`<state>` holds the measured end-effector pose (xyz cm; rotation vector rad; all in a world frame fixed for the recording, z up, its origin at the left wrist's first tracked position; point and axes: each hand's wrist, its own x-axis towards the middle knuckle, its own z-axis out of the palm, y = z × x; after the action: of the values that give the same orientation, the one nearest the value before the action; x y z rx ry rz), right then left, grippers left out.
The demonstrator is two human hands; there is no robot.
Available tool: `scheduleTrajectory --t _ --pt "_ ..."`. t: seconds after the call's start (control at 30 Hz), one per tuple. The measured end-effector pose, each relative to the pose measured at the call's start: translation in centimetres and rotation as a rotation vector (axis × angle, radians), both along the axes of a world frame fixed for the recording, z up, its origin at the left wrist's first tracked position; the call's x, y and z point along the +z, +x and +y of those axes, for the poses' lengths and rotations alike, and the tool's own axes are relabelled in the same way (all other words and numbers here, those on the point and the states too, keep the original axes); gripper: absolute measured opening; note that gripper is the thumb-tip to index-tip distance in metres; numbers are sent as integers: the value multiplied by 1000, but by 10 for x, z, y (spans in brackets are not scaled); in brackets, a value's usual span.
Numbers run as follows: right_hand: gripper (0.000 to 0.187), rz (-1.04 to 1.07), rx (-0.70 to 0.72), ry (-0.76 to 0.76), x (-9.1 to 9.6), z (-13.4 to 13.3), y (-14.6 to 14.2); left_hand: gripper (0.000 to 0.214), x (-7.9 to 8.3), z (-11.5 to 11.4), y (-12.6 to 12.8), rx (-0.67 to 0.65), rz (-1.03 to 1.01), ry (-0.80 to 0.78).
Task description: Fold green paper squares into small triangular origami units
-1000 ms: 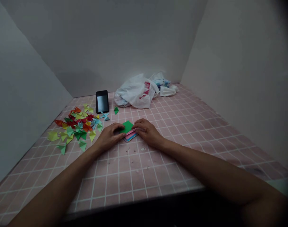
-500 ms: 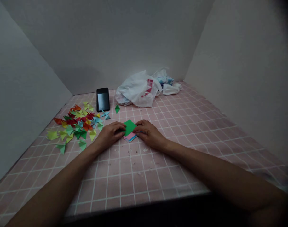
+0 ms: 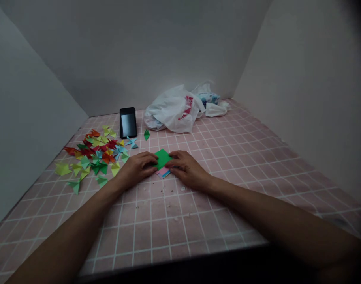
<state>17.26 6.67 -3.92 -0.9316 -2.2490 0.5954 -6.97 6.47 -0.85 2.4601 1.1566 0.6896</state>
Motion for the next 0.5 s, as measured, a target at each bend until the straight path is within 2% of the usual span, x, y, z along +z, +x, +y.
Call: scheduleTrajectory --t 0.33,0.5 --pt "19 26 6 -33 -1 0 0 12 -3 1 5 40 -2 43" --pt "26 161 -47 -32 5 -5 0 11 -3 -1 9 165 -168 -5"
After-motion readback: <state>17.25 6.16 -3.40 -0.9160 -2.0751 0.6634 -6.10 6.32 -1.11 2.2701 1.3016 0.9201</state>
